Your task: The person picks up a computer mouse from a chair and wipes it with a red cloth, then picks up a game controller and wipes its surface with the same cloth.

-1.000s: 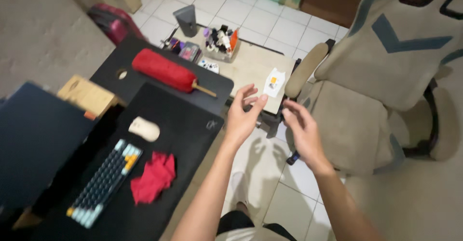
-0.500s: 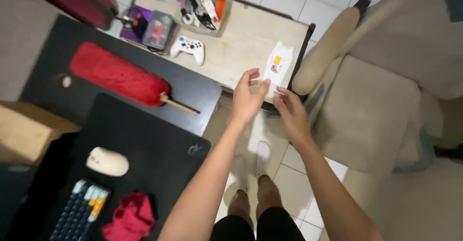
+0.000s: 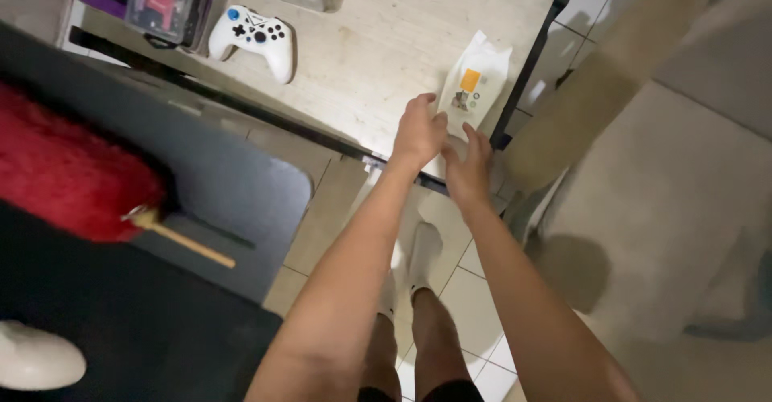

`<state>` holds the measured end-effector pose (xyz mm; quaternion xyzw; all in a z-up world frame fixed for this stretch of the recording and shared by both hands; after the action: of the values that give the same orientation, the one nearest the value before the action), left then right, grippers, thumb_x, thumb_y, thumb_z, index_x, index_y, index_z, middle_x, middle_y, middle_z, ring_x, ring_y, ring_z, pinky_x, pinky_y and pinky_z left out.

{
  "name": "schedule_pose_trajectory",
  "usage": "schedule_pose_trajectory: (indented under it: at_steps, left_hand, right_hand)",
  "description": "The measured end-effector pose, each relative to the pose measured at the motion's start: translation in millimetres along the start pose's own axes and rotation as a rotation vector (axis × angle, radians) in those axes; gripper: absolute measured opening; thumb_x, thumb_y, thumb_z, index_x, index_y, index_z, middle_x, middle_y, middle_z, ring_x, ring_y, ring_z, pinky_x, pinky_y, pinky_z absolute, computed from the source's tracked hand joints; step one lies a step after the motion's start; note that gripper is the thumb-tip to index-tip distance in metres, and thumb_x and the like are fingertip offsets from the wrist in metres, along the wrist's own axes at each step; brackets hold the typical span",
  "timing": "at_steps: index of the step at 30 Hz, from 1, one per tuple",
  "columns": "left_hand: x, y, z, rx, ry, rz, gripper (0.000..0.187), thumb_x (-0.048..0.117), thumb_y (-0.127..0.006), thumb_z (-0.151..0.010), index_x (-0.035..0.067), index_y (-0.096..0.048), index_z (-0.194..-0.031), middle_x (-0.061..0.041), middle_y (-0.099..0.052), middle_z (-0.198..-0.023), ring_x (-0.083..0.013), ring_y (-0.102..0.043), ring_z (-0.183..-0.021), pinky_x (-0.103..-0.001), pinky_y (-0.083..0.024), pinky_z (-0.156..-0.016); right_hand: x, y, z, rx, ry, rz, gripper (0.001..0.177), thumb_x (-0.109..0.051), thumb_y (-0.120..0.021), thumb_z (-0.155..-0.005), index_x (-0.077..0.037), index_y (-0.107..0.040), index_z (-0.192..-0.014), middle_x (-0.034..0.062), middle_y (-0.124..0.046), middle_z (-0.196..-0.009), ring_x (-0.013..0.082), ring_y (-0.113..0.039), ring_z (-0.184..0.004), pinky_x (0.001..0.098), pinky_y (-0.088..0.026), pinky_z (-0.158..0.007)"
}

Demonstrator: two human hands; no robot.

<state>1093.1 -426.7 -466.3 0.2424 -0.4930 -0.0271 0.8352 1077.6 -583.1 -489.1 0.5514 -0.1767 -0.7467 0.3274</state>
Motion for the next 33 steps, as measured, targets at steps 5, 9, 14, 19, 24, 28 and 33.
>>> schedule_pose_trajectory:
  at_steps: [5,9,14,19,24,28,33]
  left_hand:
    - [-16,-35,-28,0.029,-0.061,-0.031,0.053,0.015,-0.059,-0.089,-0.004,-0.053,-0.138,-0.030,-0.058,-0.135,-0.0432,-0.054,-0.128,-0.045,-0.043,-0.109]
    - [-18,-36,-28,0.073,-0.087,-0.030,0.053,0.013,-0.063,-0.089,-0.006,-0.054,-0.138,-0.031,-0.060,-0.133,-0.0439,-0.057,-0.125,-0.046,-0.045,-0.107]
    - [1,-6,-7,0.188,-0.038,0.007,0.042,0.007,-0.070,-0.084,-0.002,-0.065,-0.125,-0.024,-0.069,-0.115,-0.0382,-0.067,-0.105,-0.043,-0.053,-0.093]
    - [34,42,22,0.291,-0.084,0.091,0.026,0.001,-0.067,-0.086,0.001,-0.073,-0.111,-0.020,-0.073,-0.103,-0.0336,-0.072,-0.093,-0.039,-0.058,-0.085]
    - [84,104,76,0.355,-0.063,0.131,0.025,0.001,-0.068,-0.086,0.003,-0.074,-0.110,-0.016,-0.076,-0.100,-0.0261,-0.073,-0.092,-0.036,-0.057,-0.085]
    - [132,155,133,0.379,-0.048,0.246,0.031,0.001,-0.073,-0.081,0.004,-0.072,-0.111,-0.010,-0.077,-0.094,-0.0201,-0.073,-0.092,-0.034,-0.056,-0.086]
    - [183,209,209,0.290,-0.147,0.558,0.033,-0.003,-0.071,-0.086,0.001,-0.066,-0.118,-0.004,-0.071,-0.094,-0.0118,-0.067,-0.096,-0.027,-0.055,-0.083]
  right_hand:
    - [14,-10,-22,-0.015,0.009,0.002,0.061,-0.026,-0.066,-0.092,-0.004,-0.051,-0.148,0.0204,-0.052,-0.147,0.0356,-0.050,-0.136,0.0416,-0.041,-0.113]
    - [15,-11,-29,0.031,-0.027,-0.092,0.053,-0.022,-0.068,-0.095,0.002,-0.058,-0.141,0.0230,-0.052,-0.144,0.0374,-0.051,-0.135,0.0422,-0.040,-0.111]
    - [10,-5,-29,-0.013,-0.143,-0.263,0.060,-0.021,-0.075,-0.089,0.002,-0.055,-0.140,0.0189,-0.053,-0.141,0.0297,-0.060,-0.120,0.0366,-0.047,-0.100]
    - [-28,11,4,-0.064,-0.207,-0.567,0.057,-0.019,-0.073,-0.092,0.001,-0.057,-0.142,0.0177,-0.072,-0.112,0.0234,-0.066,-0.093,0.0324,-0.054,-0.082]
    - [-109,62,46,-0.011,-0.136,-0.692,0.043,-0.013,-0.075,-0.089,0.004,-0.066,-0.128,0.0086,-0.070,-0.111,0.0183,-0.070,-0.091,0.0299,-0.052,-0.071]
    - [-183,112,83,0.000,0.030,-0.908,0.034,-0.014,-0.076,-0.091,0.003,-0.068,-0.120,0.0085,-0.070,-0.113,0.0166,-0.071,-0.097,0.0280,-0.061,-0.082]
    - [-260,160,130,-0.077,0.009,-0.914,0.026,-0.014,-0.078,-0.093,0.001,-0.062,-0.108,0.0097,-0.066,-0.107,0.0157,-0.066,-0.096,0.0290,-0.055,-0.075]
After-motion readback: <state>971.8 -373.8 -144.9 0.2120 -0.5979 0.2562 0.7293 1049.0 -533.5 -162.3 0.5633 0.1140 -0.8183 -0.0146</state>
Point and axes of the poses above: each hand's wrist, its own z-axis away from the middle knuckle, its own y-axis out of the back of the hand, x = y × z, the point moved 6 cm from there along -z, towards the middle knuckle
